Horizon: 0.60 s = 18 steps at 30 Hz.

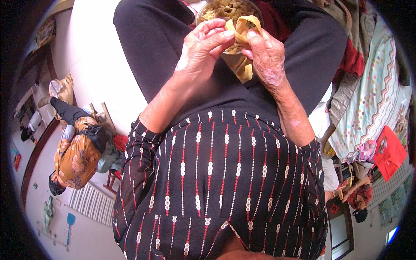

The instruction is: The person knots yellow strips of food by hand, places them in a bowl, and takes more from a plastic bag.

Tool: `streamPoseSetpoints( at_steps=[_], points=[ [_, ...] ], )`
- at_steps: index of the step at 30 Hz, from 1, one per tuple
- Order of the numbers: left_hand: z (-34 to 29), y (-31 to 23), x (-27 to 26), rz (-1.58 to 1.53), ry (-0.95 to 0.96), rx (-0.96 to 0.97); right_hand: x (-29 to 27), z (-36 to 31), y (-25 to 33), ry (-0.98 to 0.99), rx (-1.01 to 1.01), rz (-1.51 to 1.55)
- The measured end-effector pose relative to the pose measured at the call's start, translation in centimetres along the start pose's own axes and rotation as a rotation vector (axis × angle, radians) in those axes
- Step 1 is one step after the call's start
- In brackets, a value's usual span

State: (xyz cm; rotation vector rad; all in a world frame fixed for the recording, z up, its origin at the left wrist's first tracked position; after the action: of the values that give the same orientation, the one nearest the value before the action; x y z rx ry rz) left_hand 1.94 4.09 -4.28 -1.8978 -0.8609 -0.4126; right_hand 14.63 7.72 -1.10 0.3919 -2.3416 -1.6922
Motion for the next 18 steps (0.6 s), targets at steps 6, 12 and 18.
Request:
streamPoseSetpoints(
  at_steps=[6,12,18],
  points=[
    [-0.3,-0.3,0.4,0.088,0.009,0.077,0.0,0.3,-0.5,0.070,-0.183,-0.218],
    [-0.9,-1.3,1.6,0.283,0.064,0.246,0.4,-0.2,0.6,0.066,-0.255,-0.185],
    [-1.1,-2.1,2.2,0.463,0.131,0.470,0.5,-0.4,-0.5,0.137,-0.159,-0.229]
  ],
)
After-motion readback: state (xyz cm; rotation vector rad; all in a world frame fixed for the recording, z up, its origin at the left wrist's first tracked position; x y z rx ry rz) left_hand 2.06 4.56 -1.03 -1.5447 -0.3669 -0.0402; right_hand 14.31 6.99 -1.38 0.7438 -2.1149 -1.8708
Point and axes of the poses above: each hand's wrist, its own z-axis towards the middle knuckle, its own x-axis out of the palm, y = z × x, the point moved 7 cm from there along z, towards the middle knuckle, and after that the axes turned 4 degrees about x, right-handed, at the moved point
